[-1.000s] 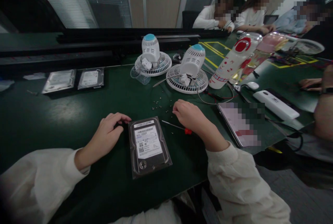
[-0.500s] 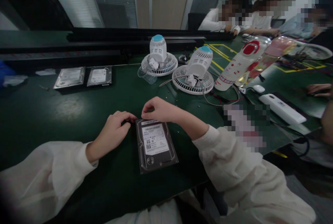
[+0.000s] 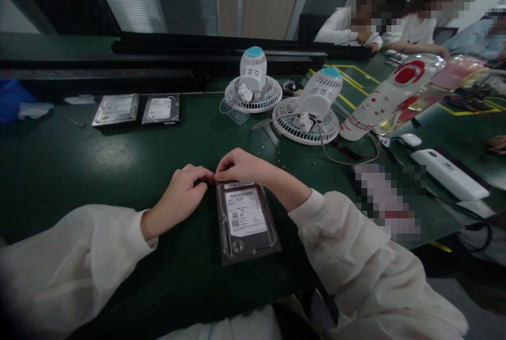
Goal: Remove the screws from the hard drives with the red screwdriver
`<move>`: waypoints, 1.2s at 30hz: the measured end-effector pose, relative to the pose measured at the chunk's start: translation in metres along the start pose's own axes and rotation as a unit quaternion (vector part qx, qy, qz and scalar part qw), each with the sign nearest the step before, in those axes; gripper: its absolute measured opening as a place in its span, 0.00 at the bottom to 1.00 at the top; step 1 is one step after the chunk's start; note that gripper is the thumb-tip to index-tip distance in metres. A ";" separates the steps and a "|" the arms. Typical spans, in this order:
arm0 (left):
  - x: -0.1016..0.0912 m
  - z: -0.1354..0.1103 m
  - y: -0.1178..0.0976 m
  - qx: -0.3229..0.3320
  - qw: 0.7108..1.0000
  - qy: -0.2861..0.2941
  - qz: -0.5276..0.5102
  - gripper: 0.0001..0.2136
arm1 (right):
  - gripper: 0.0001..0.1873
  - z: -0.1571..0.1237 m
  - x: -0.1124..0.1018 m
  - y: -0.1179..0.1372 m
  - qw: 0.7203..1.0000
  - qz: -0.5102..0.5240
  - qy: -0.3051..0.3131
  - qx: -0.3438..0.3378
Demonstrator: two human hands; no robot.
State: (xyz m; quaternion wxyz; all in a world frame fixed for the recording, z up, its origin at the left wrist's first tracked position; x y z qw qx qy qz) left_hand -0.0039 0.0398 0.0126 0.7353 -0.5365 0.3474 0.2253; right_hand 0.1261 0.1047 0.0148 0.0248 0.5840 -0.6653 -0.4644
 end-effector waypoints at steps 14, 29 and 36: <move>-0.001 0.001 -0.002 0.001 1.000 -0.007 -0.001 0.16 | 0.20 0.003 0.001 -0.004 1.000 0.019 -0.017 -0.001; -0.004 0.001 -0.001 -0.008 0.999 -0.027 -0.026 0.15 | 0.16 0.000 -0.001 -0.004 0.997 0.061 -0.047 0.015; -0.004 0.001 -0.001 -0.020 0.998 -0.036 -0.044 0.15 | 0.10 -0.001 -0.005 -0.001 0.992 0.108 -0.069 -0.011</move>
Point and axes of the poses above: each hand's wrist, its own z-axis towards the middle knuckle, its own x-axis out of the palm, y = z × x, the point moved 6 cm from there along z, towards the middle knuckle, and after that the axes turned 7 degrees about x, right-handed, at the moved point
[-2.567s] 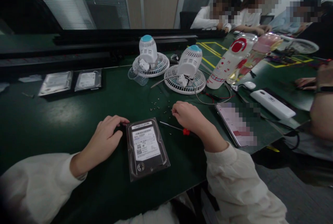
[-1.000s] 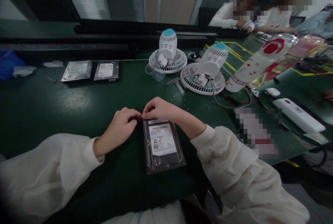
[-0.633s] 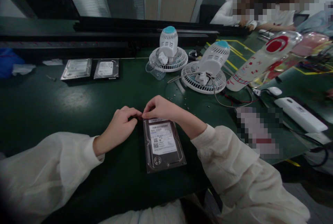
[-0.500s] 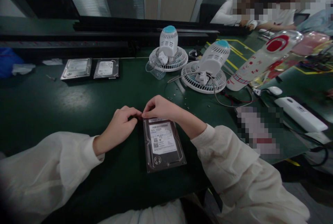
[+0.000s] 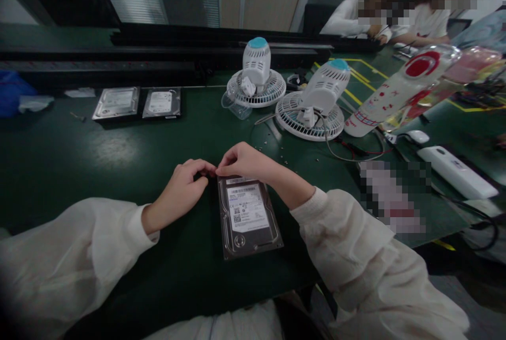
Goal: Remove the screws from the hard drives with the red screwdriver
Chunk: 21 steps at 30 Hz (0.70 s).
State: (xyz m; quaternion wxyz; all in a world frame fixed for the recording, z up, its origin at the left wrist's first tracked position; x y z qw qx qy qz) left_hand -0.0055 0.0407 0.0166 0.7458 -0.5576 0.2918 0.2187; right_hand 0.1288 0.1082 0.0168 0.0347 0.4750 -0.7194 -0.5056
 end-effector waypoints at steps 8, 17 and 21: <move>-0.001 -0.002 -0.002 0.016 0.999 -0.006 -0.033 0.12 | 0.22 -0.068 -0.055 0.014 0.989 -0.047 -0.127 -0.065; -0.001 -0.005 -0.005 0.016 0.999 0.026 -0.009 0.05 | 0.47 -0.191 -0.074 -0.132 0.893 -0.156 -0.405 0.117; 0.001 -0.006 -0.003 0.026 0.999 0.031 0.000 0.08 | 0.44 -0.200 -0.058 -0.162 0.874 -0.139 -0.448 0.125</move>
Point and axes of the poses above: each hand's wrist, its own z-axis towards the middle knuckle, its own x-axis out of the palm, y = z × x, the point moved 6 cm from there along z, towards the middle knuckle, and after that the axes turned 7 degrees about x, right-handed, at the moved point
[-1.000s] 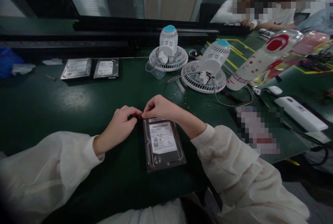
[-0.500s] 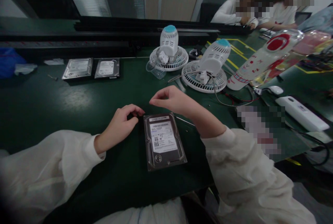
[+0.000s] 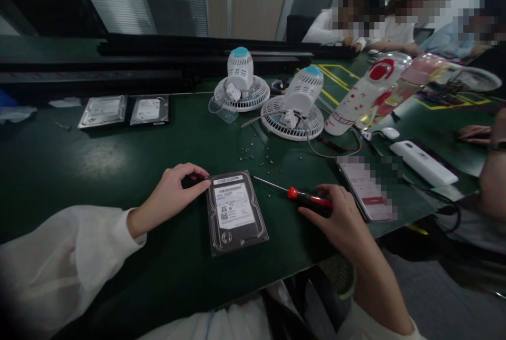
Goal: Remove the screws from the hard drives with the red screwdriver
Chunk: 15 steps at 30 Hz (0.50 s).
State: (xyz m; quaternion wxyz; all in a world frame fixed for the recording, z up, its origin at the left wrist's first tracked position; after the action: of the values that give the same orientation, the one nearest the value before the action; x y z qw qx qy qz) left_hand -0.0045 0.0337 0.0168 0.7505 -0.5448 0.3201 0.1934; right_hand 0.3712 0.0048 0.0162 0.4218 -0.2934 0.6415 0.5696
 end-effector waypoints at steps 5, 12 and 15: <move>0.002 0.000 0.004 0.004 1.000 0.002 0.020 0.10 | 0.39 0.002 -0.003 0.003 0.999 0.042 0.015 -0.007; 0.003 0.001 0.008 0.021 1.000 -0.012 0.014 0.09 | 0.31 0.007 -0.031 0.022 0.990 0.137 0.008 -0.012; 0.003 0.002 0.008 0.022 1.000 -0.014 0.013 0.08 | 0.26 0.009 -0.044 0.029 0.981 0.190 -0.035 -0.006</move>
State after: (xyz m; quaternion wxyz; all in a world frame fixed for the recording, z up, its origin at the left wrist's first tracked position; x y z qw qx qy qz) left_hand -0.0066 0.0377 0.0098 0.7640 -0.5216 0.3208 0.2034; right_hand 0.3688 0.0140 0.0689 0.3259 -0.1485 0.6671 0.6533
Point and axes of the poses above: each hand's wrist, its own z-axis towards the middle knuckle, its own x-axis out of the palm, y = z × x, the point moved 6 cm from there along z, towards the middle knuckle, and after that the axes turned 7 degrees about x, right-handed, at the moved point
